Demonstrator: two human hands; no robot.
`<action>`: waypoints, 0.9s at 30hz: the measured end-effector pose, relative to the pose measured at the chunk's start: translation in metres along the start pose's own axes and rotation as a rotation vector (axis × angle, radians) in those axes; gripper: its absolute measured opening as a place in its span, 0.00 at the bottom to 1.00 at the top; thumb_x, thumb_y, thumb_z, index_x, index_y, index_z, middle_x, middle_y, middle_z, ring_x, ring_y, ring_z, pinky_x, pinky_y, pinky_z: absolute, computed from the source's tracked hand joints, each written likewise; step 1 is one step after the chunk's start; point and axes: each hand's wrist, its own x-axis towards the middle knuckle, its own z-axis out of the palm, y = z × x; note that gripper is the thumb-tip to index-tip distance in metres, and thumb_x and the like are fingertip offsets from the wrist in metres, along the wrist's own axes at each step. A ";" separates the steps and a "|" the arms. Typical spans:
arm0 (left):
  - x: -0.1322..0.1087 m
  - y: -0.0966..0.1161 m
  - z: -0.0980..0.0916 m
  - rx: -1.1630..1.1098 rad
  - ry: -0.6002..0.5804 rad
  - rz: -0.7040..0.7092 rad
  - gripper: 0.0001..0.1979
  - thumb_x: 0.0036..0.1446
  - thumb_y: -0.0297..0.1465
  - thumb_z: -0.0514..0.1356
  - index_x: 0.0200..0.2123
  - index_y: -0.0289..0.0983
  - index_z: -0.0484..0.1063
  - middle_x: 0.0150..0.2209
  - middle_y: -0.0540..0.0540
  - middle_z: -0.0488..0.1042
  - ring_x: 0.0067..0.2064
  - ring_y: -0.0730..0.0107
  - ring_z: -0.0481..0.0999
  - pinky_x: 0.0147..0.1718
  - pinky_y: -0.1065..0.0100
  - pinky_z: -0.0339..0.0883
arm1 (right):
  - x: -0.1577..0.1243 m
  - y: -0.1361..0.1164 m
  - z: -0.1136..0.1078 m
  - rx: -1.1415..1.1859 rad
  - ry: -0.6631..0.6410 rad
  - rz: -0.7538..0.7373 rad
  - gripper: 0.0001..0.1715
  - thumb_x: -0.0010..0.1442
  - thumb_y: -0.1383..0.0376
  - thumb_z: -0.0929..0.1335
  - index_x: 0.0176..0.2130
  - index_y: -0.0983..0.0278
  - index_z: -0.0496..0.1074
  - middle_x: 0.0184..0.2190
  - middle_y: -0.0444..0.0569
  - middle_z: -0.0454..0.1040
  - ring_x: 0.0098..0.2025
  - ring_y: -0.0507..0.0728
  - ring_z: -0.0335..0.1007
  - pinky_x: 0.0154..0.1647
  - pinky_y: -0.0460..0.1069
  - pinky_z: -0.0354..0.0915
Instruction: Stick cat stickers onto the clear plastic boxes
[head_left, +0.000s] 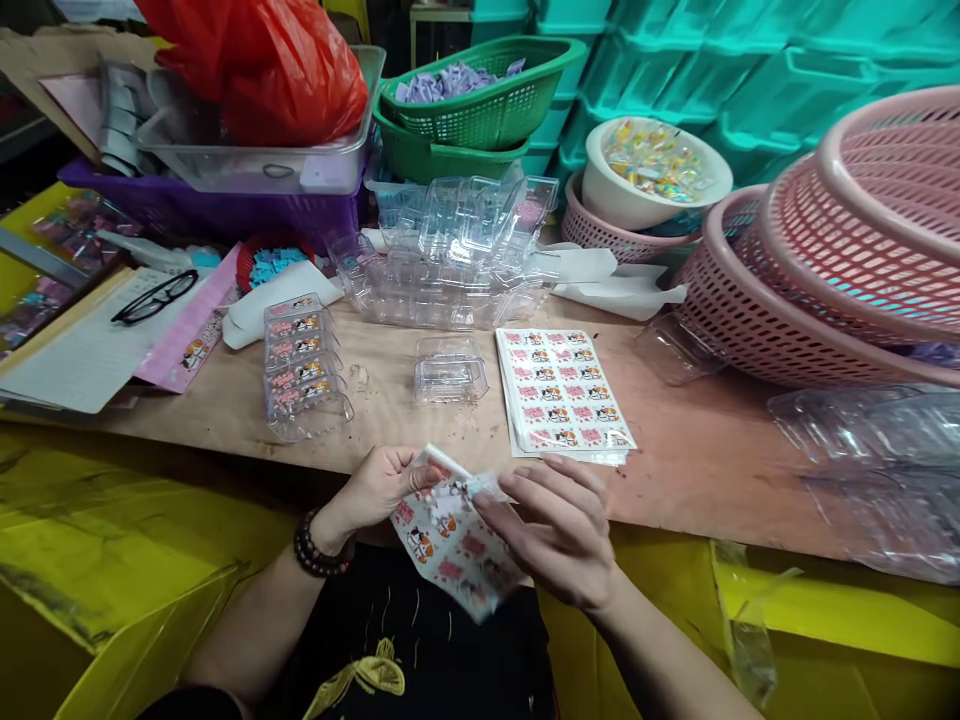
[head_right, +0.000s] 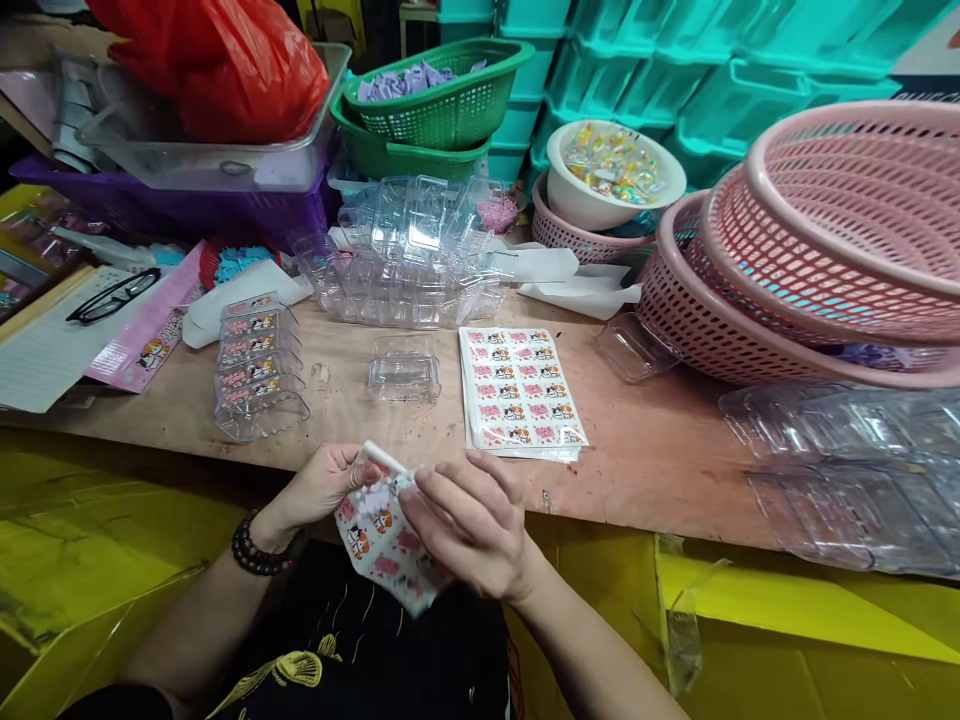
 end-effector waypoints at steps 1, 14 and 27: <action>-0.001 0.000 -0.003 0.004 -0.004 -0.015 0.28 0.44 0.53 0.69 0.31 0.31 0.77 0.25 0.46 0.77 0.25 0.71 0.74 0.24 0.71 0.67 | 0.003 0.002 -0.002 0.059 0.059 0.050 0.19 0.59 0.68 0.72 0.45 0.43 0.76 0.40 0.42 0.76 0.40 0.55 0.75 0.46 0.55 0.74; -0.008 0.027 -0.025 0.158 0.118 0.338 0.25 0.62 0.47 0.48 0.27 0.36 0.74 0.16 0.46 0.68 0.18 0.72 0.63 0.18 0.69 0.55 | 0.026 0.062 0.065 -0.151 -0.314 0.254 0.27 0.68 0.71 0.62 0.63 0.57 0.66 0.42 0.47 0.82 0.50 0.57 0.75 0.65 0.60 0.55; 0.016 0.025 -0.003 0.950 0.469 0.618 0.18 0.61 0.37 0.63 0.54 0.44 0.74 0.35 0.50 0.73 0.36 0.71 0.76 0.37 0.71 0.71 | 0.015 0.051 0.021 0.267 -0.101 0.413 0.18 0.61 0.64 0.71 0.51 0.52 0.75 0.45 0.49 0.75 0.49 0.59 0.72 0.55 0.62 0.68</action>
